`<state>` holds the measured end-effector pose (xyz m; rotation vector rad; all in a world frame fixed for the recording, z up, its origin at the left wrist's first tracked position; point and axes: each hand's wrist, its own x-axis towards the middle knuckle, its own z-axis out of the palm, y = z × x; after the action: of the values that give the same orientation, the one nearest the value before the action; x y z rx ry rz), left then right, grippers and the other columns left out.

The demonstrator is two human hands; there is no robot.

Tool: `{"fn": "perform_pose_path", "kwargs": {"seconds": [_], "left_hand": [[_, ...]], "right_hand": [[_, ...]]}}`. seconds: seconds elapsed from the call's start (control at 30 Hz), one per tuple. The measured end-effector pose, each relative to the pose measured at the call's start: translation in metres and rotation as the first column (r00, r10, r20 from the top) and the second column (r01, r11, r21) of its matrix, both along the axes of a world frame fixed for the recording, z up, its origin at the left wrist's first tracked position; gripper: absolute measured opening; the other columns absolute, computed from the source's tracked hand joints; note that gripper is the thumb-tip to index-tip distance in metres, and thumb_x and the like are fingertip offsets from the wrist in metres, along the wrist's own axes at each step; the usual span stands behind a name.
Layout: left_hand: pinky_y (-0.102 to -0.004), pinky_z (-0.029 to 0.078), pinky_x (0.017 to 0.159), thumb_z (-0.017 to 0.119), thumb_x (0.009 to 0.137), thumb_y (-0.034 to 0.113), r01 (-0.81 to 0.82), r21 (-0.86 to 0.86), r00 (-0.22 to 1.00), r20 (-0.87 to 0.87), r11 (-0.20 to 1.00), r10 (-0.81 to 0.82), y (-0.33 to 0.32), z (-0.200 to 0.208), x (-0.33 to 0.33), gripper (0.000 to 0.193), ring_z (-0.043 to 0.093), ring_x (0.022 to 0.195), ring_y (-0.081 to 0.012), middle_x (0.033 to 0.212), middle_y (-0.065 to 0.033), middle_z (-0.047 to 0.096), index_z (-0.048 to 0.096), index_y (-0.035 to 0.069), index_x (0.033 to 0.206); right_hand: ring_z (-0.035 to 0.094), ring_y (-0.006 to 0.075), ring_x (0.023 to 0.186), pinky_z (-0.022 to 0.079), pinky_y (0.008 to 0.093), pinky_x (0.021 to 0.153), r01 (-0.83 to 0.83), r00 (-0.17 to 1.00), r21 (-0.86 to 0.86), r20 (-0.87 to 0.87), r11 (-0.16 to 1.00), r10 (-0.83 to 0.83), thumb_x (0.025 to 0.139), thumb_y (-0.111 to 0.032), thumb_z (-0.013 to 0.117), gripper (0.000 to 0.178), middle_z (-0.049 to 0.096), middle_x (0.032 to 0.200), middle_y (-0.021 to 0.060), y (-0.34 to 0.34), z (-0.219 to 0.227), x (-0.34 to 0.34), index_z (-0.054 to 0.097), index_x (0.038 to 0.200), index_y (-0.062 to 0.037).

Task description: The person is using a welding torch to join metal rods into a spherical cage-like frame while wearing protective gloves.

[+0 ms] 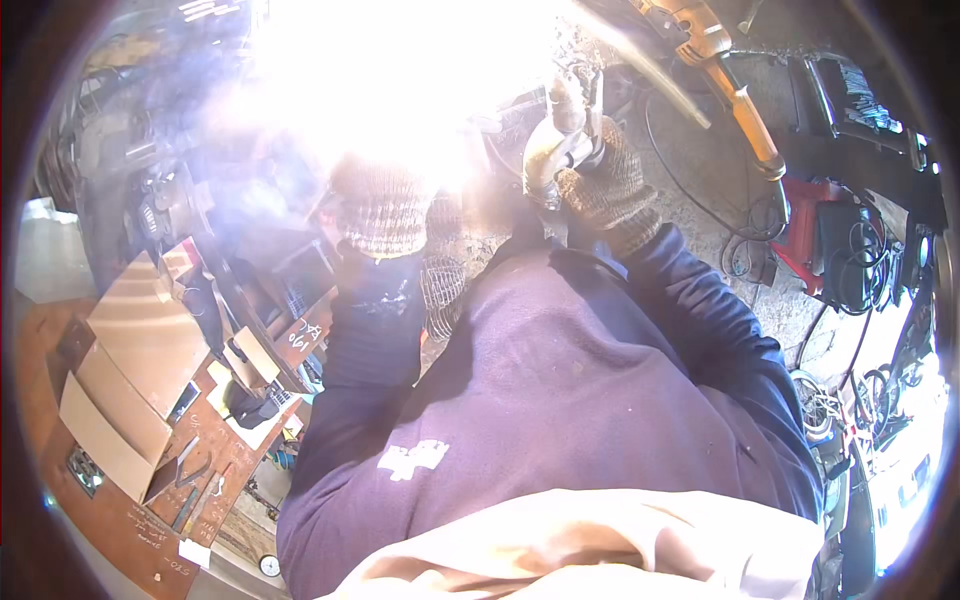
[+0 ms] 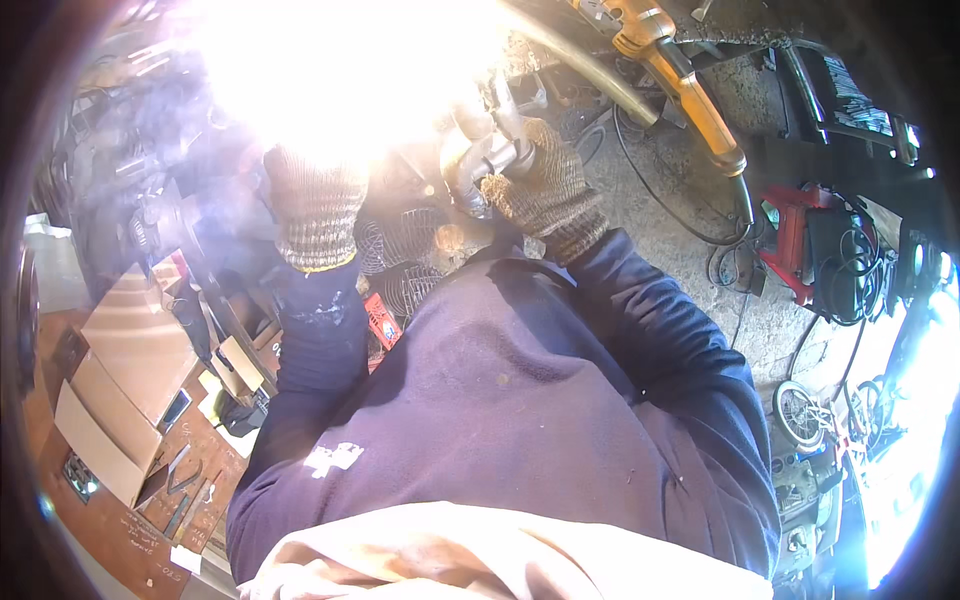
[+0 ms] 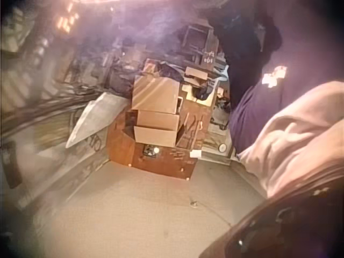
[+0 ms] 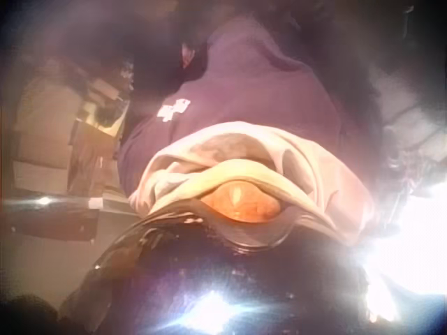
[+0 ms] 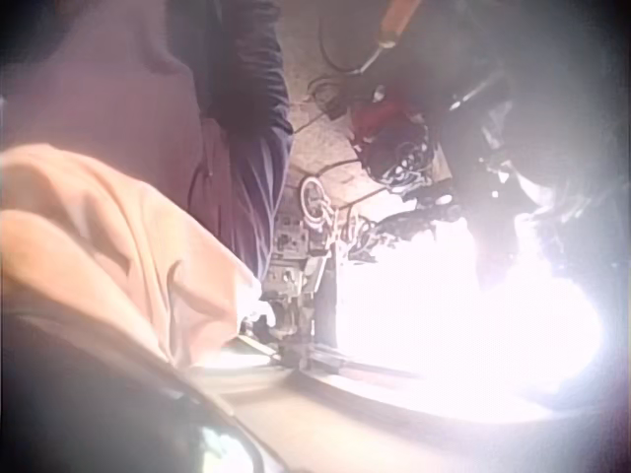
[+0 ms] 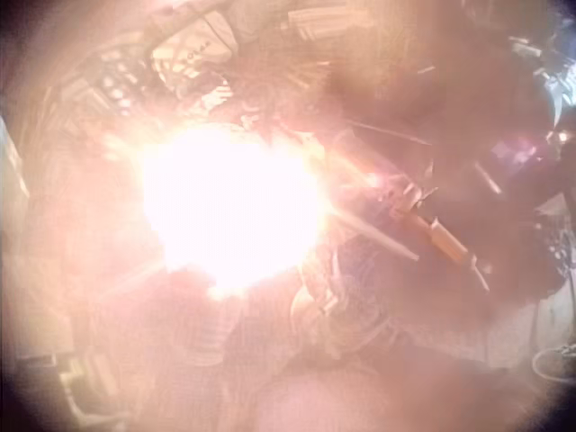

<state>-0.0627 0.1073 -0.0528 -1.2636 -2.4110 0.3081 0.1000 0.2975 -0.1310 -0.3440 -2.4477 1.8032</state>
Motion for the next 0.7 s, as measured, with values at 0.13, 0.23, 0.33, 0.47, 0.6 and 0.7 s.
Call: {"fn": "perform_pose_path", "kwargs": {"seconds": [0.13, 0.23, 0.33, 0.47, 0.6, 0.7], "left_hand": [[-0.0348, 0.055, 0.066, 0.070, 0.084, 0.032, 0.096, 0.098, 0.988, -0.129, 0.991, -0.083, -0.019, -0.028, -0.017, 0.027, 0.067, 0.077, -0.0226, 0.088, -0.0075, 0.068, 0.068, 0.007, 0.096], [-0.0353, 0.052, 0.062, 0.073, 0.082, 0.029, 0.191, 0.222, 0.968, -0.204, 0.956, -0.146, -0.032, -0.040, -0.030, 0.022, 0.064, 0.072, -0.0220, 0.086, -0.0066, 0.067, 0.067, 0.009, 0.087], [-0.0352, 0.052, 0.063, 0.072, 0.084, 0.029, -0.052, 0.374, 0.988, 0.156, 0.926, -0.008, 0.003, 0.002, 0.010, 0.021, 0.065, 0.074, -0.0230, 0.085, -0.0081, 0.067, 0.066, 0.008, 0.085], [-0.0354, 0.053, 0.066, 0.066, 0.088, 0.025, -0.160, 0.454, 0.952, 0.306, 0.876, 0.015, 0.024, 0.028, 0.019, 0.018, 0.068, 0.077, -0.0241, 0.082, -0.0114, 0.069, 0.070, 0.007, 0.089], [-0.0368, 0.055, 0.067, 0.067, 0.090, 0.019, -0.118, 0.550, 0.925, 0.363, 0.827, -0.109, 0.025, 0.031, 0.025, 0.018, 0.071, 0.077, -0.0275, 0.084, -0.0135, 0.071, 0.069, 0.007, 0.103], [-0.0365, 0.056, 0.064, 0.067, 0.092, 0.018, -0.016, 0.594, 0.940, 0.283, 0.804, -0.190, 0.013, 0.020, 0.028, 0.020, 0.072, 0.074, -0.0292, 0.084, -0.0155, 0.071, 0.067, 0.005, 0.106]], "right_hand": [[0.065, 0.0264, 0.094, 0.053, 0.0381, 0.080, 0.006, 0.998, -0.010, -0.055, 1.000, -0.007, 0.076, -0.020, 0.076, 0.050, 0.064, 0.100, 0.0119, 0.002, 0.006, 0.002, 0.059, 0.121, -0.0076], [0.064, 0.0304, 0.095, 0.053, 0.0400, 0.082, 0.114, 0.976, 0.030, -0.191, 0.993, -0.106, 0.075, -0.023, 0.077, 0.058, 0.062, 0.103, 0.0143, -0.003, -0.004, 0.007, 0.055, 0.126, -0.0071], [0.061, 0.0304, 0.106, 0.052, 0.0411, 0.088, 0.143, 0.970, -0.060, -0.189, 0.988, -0.152, 0.075, -0.022, 0.077, 0.062, 0.060, 0.113, 0.0153, -0.005, -0.029, 0.013, 0.053, 0.130, -0.0058], [0.063, 0.0216, 0.108, 0.053, 0.0383, 0.092, 0.041, 0.913, -0.648, -0.284, 0.760, -0.292, 0.077, -0.011, 0.080, 0.064, 0.063, 0.119, 0.0119, -0.013, -0.024, 0.019, 0.050, 0.133, -0.0033], [0.062, 0.0173, 0.102, 0.052, 0.0343, 0.090, 0.155, 0.962, -0.499, -0.120, 0.852, -0.246, 0.081, -0.014, 0.077, 0.056, 0.062, 0.115, 0.0067, -0.003, -0.028, 0.029, 0.050, 0.129, -0.0056], [0.061, 0.0182, 0.109, 0.049, 0.0338, 0.096, 0.252, 0.954, -0.565, 0.011, 0.785, -0.298, 0.079, -0.015, 0.078, 0.059, 0.062, 0.116, 0.0062, -0.003, -0.031, 0.035, 0.049, 0.129, -0.0046]]}}
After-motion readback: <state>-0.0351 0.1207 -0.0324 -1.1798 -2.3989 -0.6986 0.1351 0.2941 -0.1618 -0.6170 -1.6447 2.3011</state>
